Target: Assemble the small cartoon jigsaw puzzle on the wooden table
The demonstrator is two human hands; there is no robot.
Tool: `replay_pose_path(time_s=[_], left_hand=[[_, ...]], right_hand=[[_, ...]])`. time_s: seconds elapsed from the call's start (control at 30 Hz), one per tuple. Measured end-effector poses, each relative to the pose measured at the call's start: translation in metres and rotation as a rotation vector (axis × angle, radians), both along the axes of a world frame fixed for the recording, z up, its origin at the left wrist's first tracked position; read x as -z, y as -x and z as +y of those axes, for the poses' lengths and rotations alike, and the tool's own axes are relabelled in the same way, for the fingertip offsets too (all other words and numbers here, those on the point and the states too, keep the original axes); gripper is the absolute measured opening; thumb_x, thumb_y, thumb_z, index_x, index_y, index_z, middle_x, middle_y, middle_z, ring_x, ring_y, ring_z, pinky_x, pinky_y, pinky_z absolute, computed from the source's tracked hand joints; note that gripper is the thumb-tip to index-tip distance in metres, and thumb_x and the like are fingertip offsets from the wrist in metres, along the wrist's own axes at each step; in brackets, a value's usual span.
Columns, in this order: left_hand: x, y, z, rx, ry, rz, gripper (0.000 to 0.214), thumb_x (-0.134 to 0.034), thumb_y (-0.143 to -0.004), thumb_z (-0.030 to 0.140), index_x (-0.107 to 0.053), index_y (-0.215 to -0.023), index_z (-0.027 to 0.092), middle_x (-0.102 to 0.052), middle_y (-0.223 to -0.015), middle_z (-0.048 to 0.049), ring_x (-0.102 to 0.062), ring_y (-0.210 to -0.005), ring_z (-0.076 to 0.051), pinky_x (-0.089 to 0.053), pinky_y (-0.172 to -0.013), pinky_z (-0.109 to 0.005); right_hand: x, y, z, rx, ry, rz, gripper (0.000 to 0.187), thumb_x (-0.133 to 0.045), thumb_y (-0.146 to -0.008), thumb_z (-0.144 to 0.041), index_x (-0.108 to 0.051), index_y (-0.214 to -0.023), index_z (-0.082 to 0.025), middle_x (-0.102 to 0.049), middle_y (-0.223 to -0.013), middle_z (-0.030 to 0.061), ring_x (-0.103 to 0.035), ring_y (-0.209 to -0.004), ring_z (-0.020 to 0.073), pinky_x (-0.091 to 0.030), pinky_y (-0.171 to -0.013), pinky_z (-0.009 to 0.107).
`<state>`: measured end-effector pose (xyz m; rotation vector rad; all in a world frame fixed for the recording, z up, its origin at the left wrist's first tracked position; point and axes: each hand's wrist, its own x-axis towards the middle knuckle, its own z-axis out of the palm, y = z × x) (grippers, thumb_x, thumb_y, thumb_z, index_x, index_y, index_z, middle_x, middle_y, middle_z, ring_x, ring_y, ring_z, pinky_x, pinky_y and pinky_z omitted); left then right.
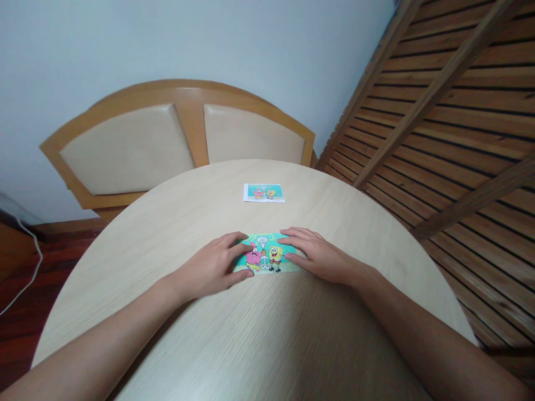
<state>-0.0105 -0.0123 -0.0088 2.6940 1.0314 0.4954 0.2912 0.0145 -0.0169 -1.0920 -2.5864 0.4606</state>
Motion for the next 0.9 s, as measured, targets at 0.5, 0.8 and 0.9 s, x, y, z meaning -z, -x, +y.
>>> replay_pose_path(time_s=[0.5,0.8,0.9], left_hand=[[0.003,-0.0019,-0.0008,-0.1,0.008,0.007,0.031,-0.057,-0.099,0.04,-0.062,-0.124,0.022,-0.059,-0.133,-0.0117,-0.059,-0.121,-0.029,-0.052,-0.105,-0.049],[0.0056,-0.0026,0.0007,-0.099,0.0,0.001,0.032,-0.059,-0.098,0.039,-0.062,-0.125,0.021,-0.058,-0.133,-0.0124,-0.06,-0.121,-0.029,-0.052,-0.104,-0.049],[0.0052,-0.0029,0.0006,-0.098,-0.002,-0.001,0.032,-0.059,-0.098,0.039,-0.062,-0.126,0.022,-0.058,-0.134,-0.0124,-0.06,-0.121,-0.029,-0.052,-0.105,-0.049]], right_hand=[[0.0049,0.0,0.001,0.032,0.021,-0.019,0.044,-0.051,-0.101,-0.046,-0.057,-0.141,-0.027,-0.053,-0.15,0.0086,-0.041,-0.142,0.0307,-0.033,-0.118,0.055],[0.003,0.0015,0.0001,0.039,0.015,-0.029,0.044,-0.052,-0.101,-0.045,-0.058,-0.14,-0.025,-0.053,-0.149,0.0103,-0.04,-0.143,0.0324,-0.034,-0.117,0.056],[0.0047,0.0006,0.0006,0.034,0.008,-0.036,0.044,-0.05,-0.101,-0.046,-0.058,-0.14,-0.025,-0.053,-0.15,0.0099,-0.039,-0.143,0.0317,-0.034,-0.118,0.055]])
